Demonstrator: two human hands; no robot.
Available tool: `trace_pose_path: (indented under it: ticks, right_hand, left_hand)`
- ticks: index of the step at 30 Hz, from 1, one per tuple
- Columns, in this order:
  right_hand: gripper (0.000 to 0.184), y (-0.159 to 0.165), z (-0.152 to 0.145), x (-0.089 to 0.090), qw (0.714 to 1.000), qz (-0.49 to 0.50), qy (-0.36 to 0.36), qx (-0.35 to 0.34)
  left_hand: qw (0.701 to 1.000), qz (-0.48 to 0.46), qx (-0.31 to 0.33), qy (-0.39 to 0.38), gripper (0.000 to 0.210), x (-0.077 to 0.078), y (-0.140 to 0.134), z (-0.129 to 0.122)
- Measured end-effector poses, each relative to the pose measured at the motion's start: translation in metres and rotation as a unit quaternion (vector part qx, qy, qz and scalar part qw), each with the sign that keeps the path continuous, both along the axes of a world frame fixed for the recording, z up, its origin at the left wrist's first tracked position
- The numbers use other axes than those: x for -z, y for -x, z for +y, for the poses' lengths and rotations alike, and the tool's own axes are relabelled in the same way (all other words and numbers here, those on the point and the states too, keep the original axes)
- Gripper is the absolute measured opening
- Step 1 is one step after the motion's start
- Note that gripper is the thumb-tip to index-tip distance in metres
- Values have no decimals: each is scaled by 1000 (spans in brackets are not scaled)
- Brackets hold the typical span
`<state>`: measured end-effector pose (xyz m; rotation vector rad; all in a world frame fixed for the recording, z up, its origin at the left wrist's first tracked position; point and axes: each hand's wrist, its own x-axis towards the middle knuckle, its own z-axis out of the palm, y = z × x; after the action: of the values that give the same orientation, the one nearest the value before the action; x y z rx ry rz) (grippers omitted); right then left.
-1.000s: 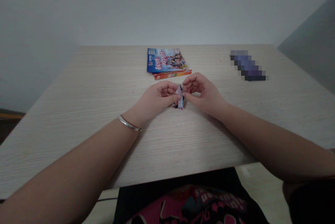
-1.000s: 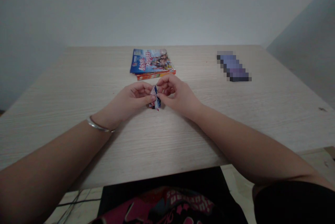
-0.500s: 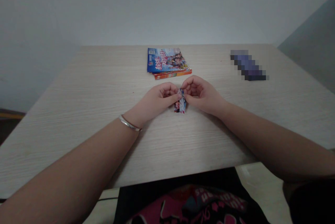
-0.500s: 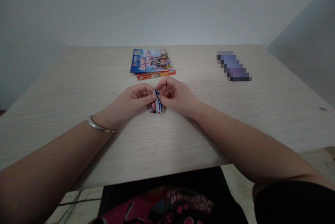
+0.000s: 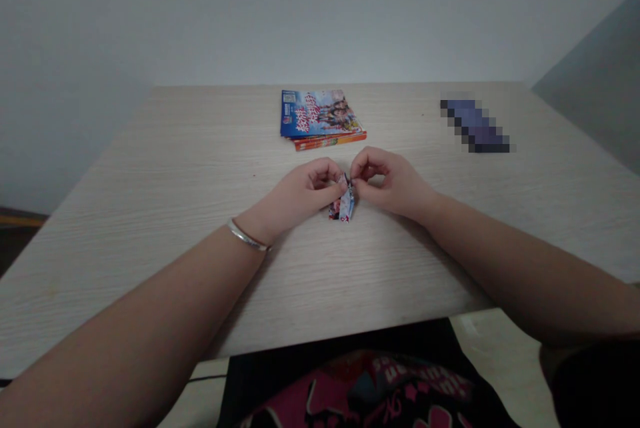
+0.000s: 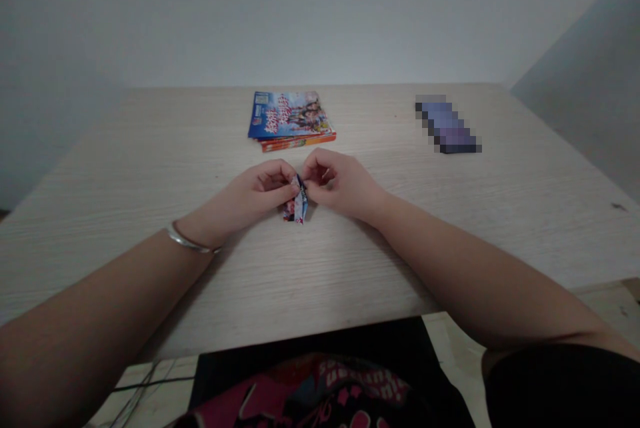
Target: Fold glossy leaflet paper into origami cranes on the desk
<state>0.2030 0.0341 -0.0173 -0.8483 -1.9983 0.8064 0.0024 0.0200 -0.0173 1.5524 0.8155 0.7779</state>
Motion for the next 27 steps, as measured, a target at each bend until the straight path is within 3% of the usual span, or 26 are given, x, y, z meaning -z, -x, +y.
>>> trace_pose_path:
  ticks: [6,17,27]
  right_hand:
    - [4,-2,2,-1,995,-46,-90,-5]
    - [8,-4,4,1,980,-53,-191,-5]
    - [11,-5,7,3,977,-50,-205,-24]
  left_hand:
    - [1000,5,0,12,15,-2,-1,-1]
    - [999,40,-17,-2,17,-3,1,-1]
    - [996,65,-66,6,13,-7,0,-4]
